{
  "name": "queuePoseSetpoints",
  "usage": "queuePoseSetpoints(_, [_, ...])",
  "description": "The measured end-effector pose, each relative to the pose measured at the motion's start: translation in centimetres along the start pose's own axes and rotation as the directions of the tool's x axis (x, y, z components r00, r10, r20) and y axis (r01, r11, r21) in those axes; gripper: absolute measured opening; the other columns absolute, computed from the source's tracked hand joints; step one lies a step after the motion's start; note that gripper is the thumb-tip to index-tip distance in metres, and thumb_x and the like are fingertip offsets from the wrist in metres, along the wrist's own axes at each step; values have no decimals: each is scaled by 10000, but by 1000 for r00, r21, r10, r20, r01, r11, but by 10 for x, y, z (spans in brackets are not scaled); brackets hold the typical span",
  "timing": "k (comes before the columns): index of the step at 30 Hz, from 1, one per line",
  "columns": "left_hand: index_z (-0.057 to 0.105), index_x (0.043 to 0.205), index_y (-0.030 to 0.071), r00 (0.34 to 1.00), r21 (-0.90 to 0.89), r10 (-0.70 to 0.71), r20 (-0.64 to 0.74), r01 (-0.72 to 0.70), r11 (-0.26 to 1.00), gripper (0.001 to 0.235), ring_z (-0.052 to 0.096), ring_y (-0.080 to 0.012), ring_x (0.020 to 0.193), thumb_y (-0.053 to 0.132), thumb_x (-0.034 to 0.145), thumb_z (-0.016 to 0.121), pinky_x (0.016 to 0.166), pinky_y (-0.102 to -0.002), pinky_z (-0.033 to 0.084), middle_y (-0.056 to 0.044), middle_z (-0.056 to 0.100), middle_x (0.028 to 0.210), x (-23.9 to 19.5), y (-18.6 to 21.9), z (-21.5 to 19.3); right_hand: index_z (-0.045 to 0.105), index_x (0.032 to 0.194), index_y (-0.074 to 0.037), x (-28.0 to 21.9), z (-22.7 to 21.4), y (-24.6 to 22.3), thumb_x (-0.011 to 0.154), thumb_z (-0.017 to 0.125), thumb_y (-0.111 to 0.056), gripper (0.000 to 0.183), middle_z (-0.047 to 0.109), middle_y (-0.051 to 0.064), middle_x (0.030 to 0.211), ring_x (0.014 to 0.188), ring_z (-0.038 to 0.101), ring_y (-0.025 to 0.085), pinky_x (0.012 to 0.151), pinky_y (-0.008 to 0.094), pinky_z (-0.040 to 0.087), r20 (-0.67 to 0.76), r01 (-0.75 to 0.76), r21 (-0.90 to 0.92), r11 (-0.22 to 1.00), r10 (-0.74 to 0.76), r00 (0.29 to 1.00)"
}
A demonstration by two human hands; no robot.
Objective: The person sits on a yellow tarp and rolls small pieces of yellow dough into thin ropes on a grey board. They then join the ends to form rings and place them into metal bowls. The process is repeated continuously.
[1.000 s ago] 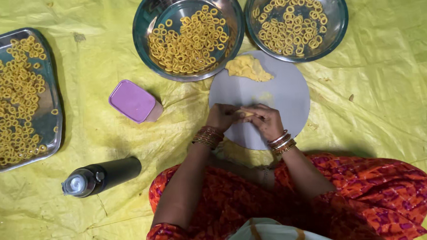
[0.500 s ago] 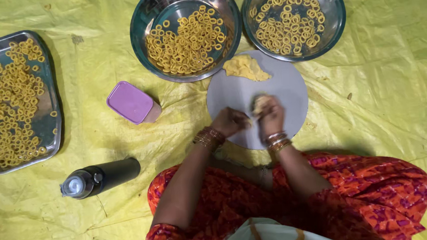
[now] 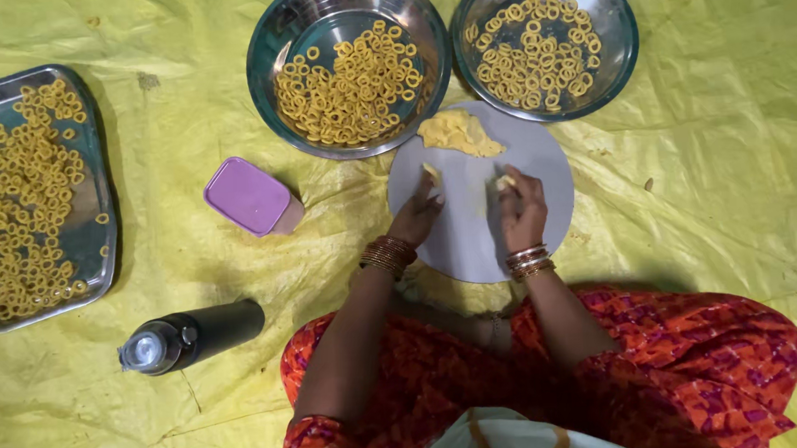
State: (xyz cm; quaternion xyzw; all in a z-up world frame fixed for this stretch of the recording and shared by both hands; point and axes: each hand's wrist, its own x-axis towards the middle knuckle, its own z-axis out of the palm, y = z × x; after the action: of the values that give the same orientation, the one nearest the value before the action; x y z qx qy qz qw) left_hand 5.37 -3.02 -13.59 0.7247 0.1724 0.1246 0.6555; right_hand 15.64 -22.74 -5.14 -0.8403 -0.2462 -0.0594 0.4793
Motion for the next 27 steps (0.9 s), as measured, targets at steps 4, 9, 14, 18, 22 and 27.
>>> queuePoseSetpoints(4, [435,1430,47,998,171,59,-28,-54,984,443,463,-292,1444,210,1056,608,1150,-335,397,-217,419,1585,9,-20,2,664,1365,-80,-14,-11,-19,916,647,-38,451,695,148,1155,1024,678,291,950,437,519,142,167,-365,916,-123,982])
queuePoseSetpoints(9, [362,1480,4,997,-194,-74,-38,66,979,567,544,-276,1407,192,1009,617,1121,-322,441,-187,501,1514,9,-16,9,542,1448,-39,-45,-3,-36,1029,540,-291,488,589,193,1429,1337,564,338,1209,482,344,365,289,-577,764,-75,928])
queuePoseSetpoints(14, [372,1476,-19,999,-333,-40,8,41,942,601,428,-274,1502,152,989,678,1150,-345,420,-207,404,1573,11,0,4,261,1561,94,-25,16,-52,1016,352,-667,941,289,287,1623,1540,178,409,1250,551,67,474,252,-624,740,102,875])
queuePoseSetpoints(18, [280,1633,-42,960,201,263,99,-278,939,714,261,-335,1575,161,1065,662,1246,-413,262,-171,221,1715,14,6,-9,123,1579,85,20,33,-50,982,394,-686,1012,115,297,1661,1559,31,422,1218,584,-13,372,22,-603,797,257,892])
queuePoseSetpoints(22, [340,1558,-23,992,-148,118,46,-110,983,720,388,-293,1490,250,980,672,1198,-388,343,-184,392,1615,9,32,-12,50,1595,63,42,40,-48,956,429,-707,1069,29,275,1687,1574,-10,426,1226,598,-17,241,-98,-650,754,326,914])
queuePoseSetpoints(27, [646,1427,161,945,602,-302,-126,315,734,567,626,-308,1322,335,892,717,1133,-392,492,-110,661,1445,-12,81,-25,12,1615,51,2,35,-62,959,389,-683,1053,9,265,1694,1576,1,383,1249,544,24,359,80,-733,675,284,889])
